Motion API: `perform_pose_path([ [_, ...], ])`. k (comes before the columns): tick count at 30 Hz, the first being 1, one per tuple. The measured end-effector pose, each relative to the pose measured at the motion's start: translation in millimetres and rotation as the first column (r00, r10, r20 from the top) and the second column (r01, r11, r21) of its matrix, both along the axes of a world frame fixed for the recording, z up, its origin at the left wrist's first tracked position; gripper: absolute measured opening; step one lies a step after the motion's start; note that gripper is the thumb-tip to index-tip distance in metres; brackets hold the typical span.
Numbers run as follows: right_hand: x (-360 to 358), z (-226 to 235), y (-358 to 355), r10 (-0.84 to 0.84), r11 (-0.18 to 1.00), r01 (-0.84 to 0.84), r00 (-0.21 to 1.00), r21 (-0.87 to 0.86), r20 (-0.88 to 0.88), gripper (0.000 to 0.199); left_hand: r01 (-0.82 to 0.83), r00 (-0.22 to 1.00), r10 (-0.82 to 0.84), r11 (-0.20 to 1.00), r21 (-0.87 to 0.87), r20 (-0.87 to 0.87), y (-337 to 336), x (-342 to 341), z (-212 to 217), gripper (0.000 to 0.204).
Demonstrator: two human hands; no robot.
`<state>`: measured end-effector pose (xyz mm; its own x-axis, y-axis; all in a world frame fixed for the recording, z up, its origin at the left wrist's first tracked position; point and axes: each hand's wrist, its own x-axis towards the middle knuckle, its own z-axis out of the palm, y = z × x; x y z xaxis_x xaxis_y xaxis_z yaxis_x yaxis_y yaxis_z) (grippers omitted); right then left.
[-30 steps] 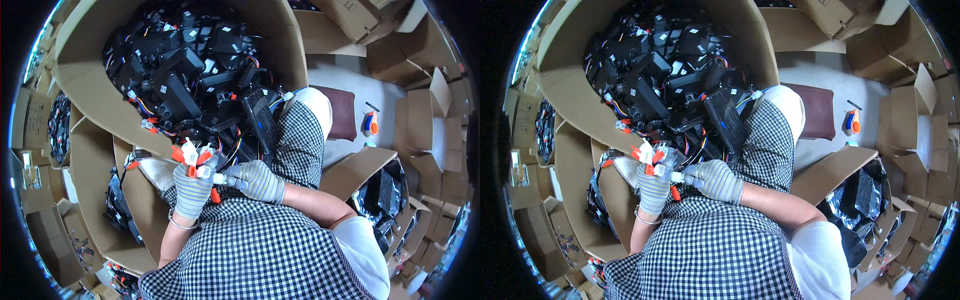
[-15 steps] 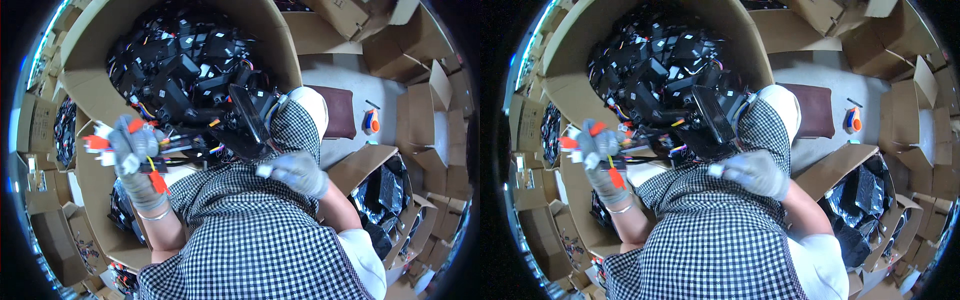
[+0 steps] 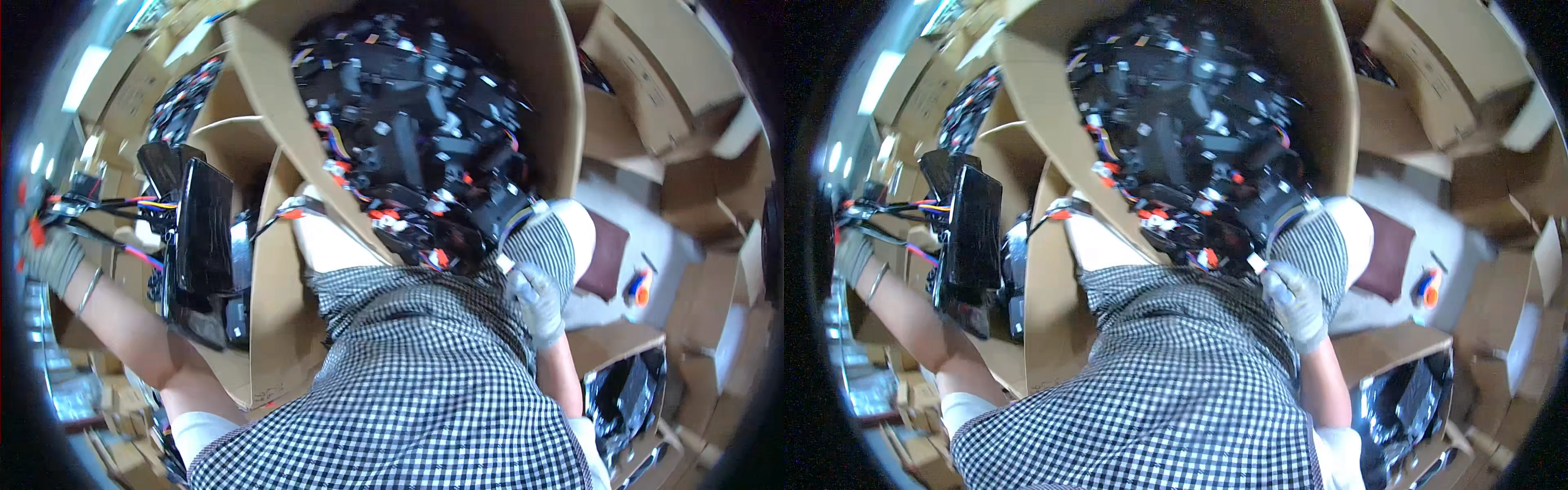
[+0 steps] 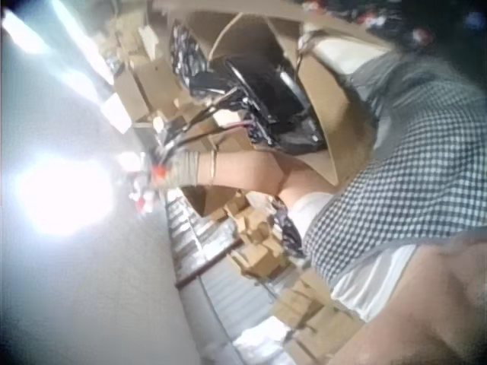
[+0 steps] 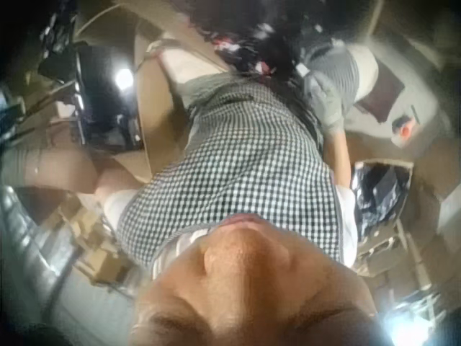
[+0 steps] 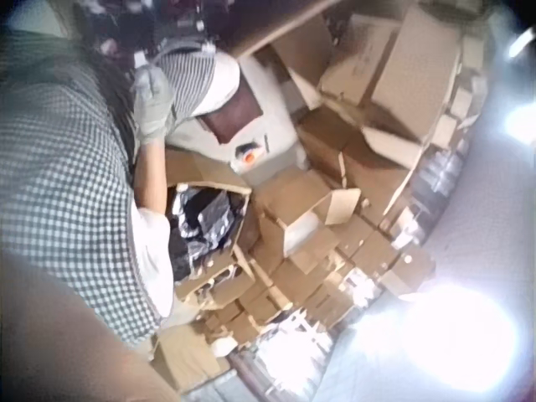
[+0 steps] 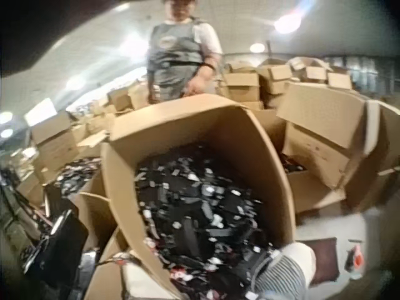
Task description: The person sorts electronic components with wiring and screens by hand, transferring them from one cardboard box into other cardboard boxes.
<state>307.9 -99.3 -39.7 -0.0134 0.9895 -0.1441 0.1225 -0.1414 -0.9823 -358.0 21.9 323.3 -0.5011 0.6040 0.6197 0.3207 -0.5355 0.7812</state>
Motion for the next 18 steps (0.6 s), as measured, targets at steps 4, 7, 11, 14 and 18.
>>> perform_pose_path([
  [4, -14.1, -1.2, 8.9, 0.048, 0.994, -0.055, 0.996, 0.095, 0.075, 0.049, -0.221, 0.967, 0.242, 0.952, 0.214, -0.08, -6.4, 102.0, -59.8, 0.013],
  [7, -13.8, -8.4, 14.6, 0.071, 0.995, -0.079, 0.988, 0.054, 0.137, 0.04, -0.437, 0.891, 0.43, 0.899, -0.019, -0.145, 0.6, 110.9, -143.1, 0.02],
  [11, -20.2, -10.7, 20.3, 0.09, 0.995, -0.093, 0.994, 0.041, 0.064, 0.041, 0.083, 0.959, -0.075, 0.996, -0.017, 0.275, 8.4, 84.4, -288.6, 0.02],
  [14, -35.4, -0.9, 27.4, 0.15, 0.989, -0.15, 0.988, 0.002, 0.034, 0.039, -0.025, 0.908, 0.212, 0.888, -0.46, 0.362, -1.8, 48.1, -417.6, 0.024],
  [18, -48.0, -12.9, 36.3, 0.131, 0.978, -0.168, 0.956, 0.121, 0.263, 0.045, -0.132, 0.991, 0.099, 0.697, -0.704, -0.088, 6.9, 116.9, -409.5, 0.025],
])
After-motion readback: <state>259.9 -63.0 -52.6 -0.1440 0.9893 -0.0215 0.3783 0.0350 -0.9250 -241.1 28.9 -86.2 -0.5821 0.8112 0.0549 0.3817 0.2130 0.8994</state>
